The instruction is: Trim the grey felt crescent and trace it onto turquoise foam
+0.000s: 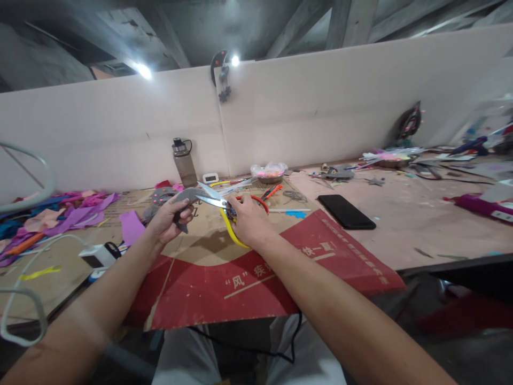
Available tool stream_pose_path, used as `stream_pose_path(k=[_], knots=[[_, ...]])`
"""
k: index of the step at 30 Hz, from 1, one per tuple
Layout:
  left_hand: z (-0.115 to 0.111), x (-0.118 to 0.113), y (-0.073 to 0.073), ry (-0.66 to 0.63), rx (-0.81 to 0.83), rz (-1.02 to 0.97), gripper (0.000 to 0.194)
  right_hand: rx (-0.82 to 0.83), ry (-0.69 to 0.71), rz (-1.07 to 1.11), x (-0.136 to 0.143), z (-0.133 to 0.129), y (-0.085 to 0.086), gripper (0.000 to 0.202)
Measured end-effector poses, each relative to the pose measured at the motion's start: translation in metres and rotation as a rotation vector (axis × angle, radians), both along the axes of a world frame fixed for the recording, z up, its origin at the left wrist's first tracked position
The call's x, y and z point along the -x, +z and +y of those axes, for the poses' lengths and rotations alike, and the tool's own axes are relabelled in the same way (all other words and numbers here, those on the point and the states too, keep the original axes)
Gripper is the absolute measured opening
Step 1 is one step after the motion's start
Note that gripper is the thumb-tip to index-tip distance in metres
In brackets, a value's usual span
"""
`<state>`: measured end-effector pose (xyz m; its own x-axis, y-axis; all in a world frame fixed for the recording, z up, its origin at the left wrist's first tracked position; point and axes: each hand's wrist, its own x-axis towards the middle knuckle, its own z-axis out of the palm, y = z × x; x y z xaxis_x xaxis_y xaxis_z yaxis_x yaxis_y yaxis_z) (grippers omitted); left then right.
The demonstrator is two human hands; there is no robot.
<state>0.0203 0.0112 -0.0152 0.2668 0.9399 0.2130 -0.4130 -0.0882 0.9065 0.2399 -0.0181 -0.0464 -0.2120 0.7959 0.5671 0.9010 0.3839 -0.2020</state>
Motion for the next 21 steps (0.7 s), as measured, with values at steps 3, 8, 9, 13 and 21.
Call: stream_pose_path(k=[3,8,9,13,21], knots=[[-0.0012,-0.0011,0.0003,-0.012,0.012,-0.002,0.022,0.01,-0.001,0.001,-0.0001,-0.0012,0.0011,0.036],[-0.0044,-0.0036,0.0017,-0.027,0.008,-0.006,0.024,0.01,0.001,0.003,-0.0002,-0.0008,0.0003,0.041],[-0.0049,-0.004,0.002,-0.031,0.008,-0.007,0.025,0.01,0.002,-0.001,-0.0003,-0.0007,0.0002,0.041],[-0.0055,-0.0048,0.0021,-0.042,0.01,-0.012,0.025,0.01,-0.001,-0.007,-0.0003,-0.0007,0.0005,0.04],[-0.0039,-0.0044,0.0004,-0.066,0.014,-0.034,0.024,0.013,-0.034,-0.026,0.0006,-0.0025,0.0025,0.037]])
